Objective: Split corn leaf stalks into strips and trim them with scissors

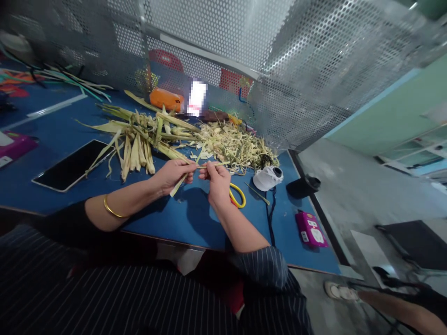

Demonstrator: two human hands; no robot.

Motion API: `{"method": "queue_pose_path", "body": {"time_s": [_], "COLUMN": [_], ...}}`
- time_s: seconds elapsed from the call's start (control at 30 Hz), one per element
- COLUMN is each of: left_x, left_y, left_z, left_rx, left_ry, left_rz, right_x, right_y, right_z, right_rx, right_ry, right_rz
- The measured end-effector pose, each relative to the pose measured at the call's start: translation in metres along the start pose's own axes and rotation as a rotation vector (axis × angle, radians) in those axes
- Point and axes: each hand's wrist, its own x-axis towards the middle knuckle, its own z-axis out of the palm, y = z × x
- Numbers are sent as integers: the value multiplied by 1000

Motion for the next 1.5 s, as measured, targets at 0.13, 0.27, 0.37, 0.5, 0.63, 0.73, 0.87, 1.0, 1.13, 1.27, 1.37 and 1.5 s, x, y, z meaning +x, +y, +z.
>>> {"method": "queue_pose_path", "body": {"time_s": [0.13, 0.27, 0.37, 0.5, 0.63, 0.73, 0.87, 1.0, 1.13, 1.27, 1.37, 1.5], "left_x": [-1, -6, -10, -9, -6, -6, -4, 0, 0, -4, -4, -3], "left_y": [3, 6, 8, 4, 1, 4, 12, 22, 30, 28, 21, 15], "left_z": [1, 1, 3, 4, 2, 1, -2, -8, -12, -9, -8, -8], "left_rx": [-26, -10, -12, -9, 56, 100, 9, -99, -108, 171, 286, 298], "left_ry": [41, -33, -75, 8, 102, 72, 9, -126, -222, -158, -93, -83], "left_rz": [3, -56, -64, 23, 153, 165, 65, -20, -51, 81, 168, 180], "right_x": [2, 2, 4, 3, -3, -5, -3, -3, -5, -4, -2, -2], "right_y": [2, -1, -5, -3, 2, 2, -7, -14, -16, -16, -13, -13], "right_z": [-4, -16, -22, -21, -16, -17, -24, -28, -27, -26, -27, -29], "right_rx": [13, 33, 46, -113, -358, -497, -741, -828, -923, -1005, -1102, -1237], "right_ry": [7, -52, -60, -134, -309, -317, -213, -141, -143, -222, -245, -245], "right_rz": [-37, 1, 17, 64, 72, -7, -274, -465, -564, -618, -701, -821]}}
